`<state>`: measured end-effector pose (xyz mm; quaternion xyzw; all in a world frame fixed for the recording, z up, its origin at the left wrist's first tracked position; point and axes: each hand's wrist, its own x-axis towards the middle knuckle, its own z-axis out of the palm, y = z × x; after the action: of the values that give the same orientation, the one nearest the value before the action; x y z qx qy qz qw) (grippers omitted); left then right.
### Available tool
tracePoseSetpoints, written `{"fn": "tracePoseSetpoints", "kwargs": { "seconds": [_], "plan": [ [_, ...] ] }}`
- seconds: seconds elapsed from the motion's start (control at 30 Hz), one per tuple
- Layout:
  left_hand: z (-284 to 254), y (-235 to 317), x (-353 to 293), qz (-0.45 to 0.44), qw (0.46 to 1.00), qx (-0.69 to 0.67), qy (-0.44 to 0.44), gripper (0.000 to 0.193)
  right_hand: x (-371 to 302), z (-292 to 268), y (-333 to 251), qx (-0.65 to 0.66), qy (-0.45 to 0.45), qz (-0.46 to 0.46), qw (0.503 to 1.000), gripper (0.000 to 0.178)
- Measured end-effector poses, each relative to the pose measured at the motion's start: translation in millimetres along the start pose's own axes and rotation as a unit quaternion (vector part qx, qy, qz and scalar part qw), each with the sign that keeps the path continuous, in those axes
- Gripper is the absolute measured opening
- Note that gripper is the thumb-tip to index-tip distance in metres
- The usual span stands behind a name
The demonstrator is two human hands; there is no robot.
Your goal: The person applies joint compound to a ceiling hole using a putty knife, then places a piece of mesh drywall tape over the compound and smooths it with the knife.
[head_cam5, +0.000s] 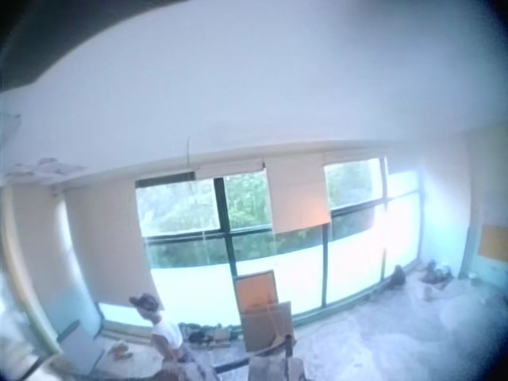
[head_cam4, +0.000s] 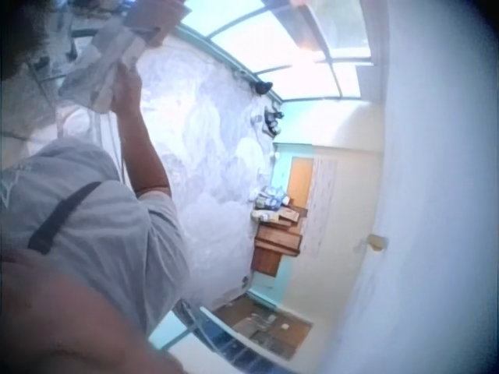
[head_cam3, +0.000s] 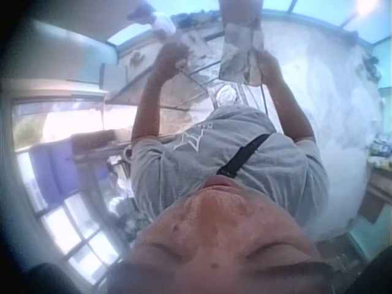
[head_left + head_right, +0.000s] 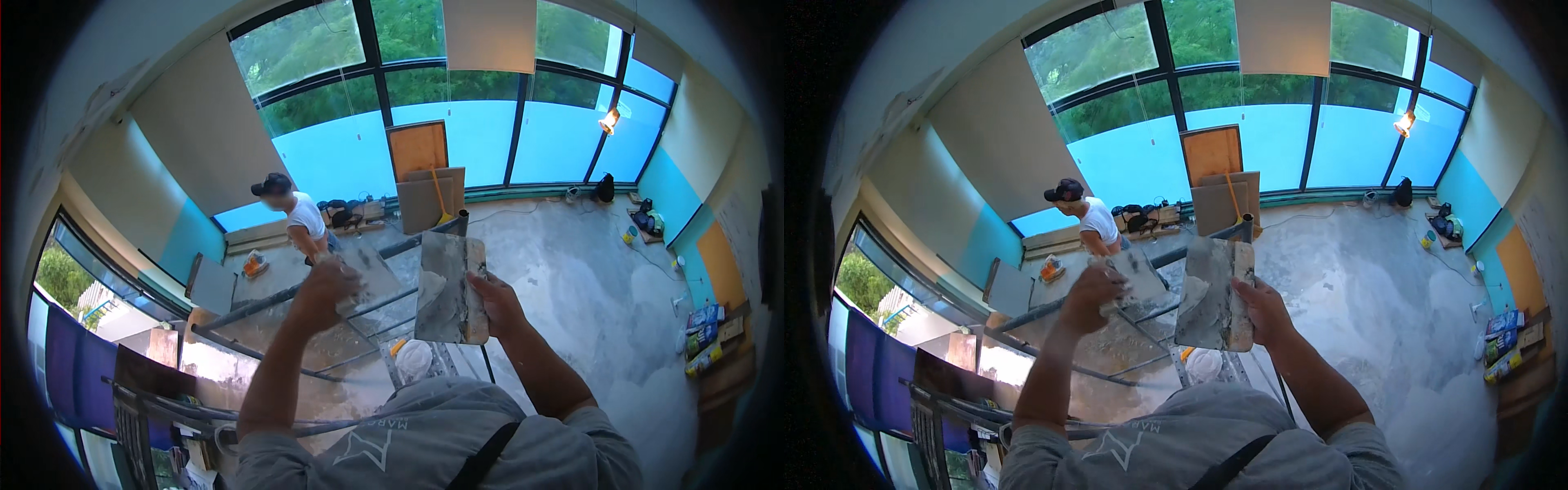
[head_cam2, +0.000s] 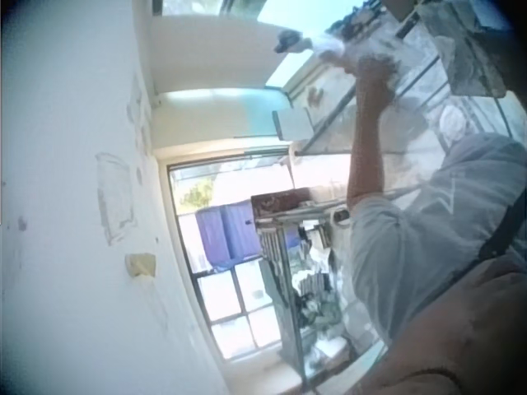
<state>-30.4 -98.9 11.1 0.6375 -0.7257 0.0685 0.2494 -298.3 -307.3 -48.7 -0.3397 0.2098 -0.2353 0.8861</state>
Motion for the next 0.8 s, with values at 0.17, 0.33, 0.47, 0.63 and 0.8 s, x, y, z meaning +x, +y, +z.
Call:
{"fn": "tracePoseSetpoints", "kwargs": {
  "seconds": [0.17, 0.33, 0.47, 0.63, 0.8],
  "plan": [
    [-32, 21, 43, 0.075, 0.997, -0.005, -0.004, 0.041, 13, 0, 0, -0.031, -0.012, 0.014, 0.999, 0.046],
    [-11, 17, 58, 0.134, 0.988, 0.033, -0.063, 0.033, 31, 8, 0, -0.073, -0.004, 0.011, 0.997, 0.044],
    [-18, -6, 52, 0.144, 0.986, 0.022, -0.075, 0.032, 37, -8, -10, -0.005, 0.029, -0.103, 0.994, 0.044],
    [-86, -49, 60, 0.007, 0.994, 0.021, 0.104, 0.032, 40, -29, -37, 0.056, 0.023, -0.152, 0.987, 0.051],
    [-225, -76, 113, 0.042, 0.824, 0.283, 0.488, 0.035, 57, -61, -11, 0.044, 0.045, -0.133, 0.989, 0.051]
  ]
}}
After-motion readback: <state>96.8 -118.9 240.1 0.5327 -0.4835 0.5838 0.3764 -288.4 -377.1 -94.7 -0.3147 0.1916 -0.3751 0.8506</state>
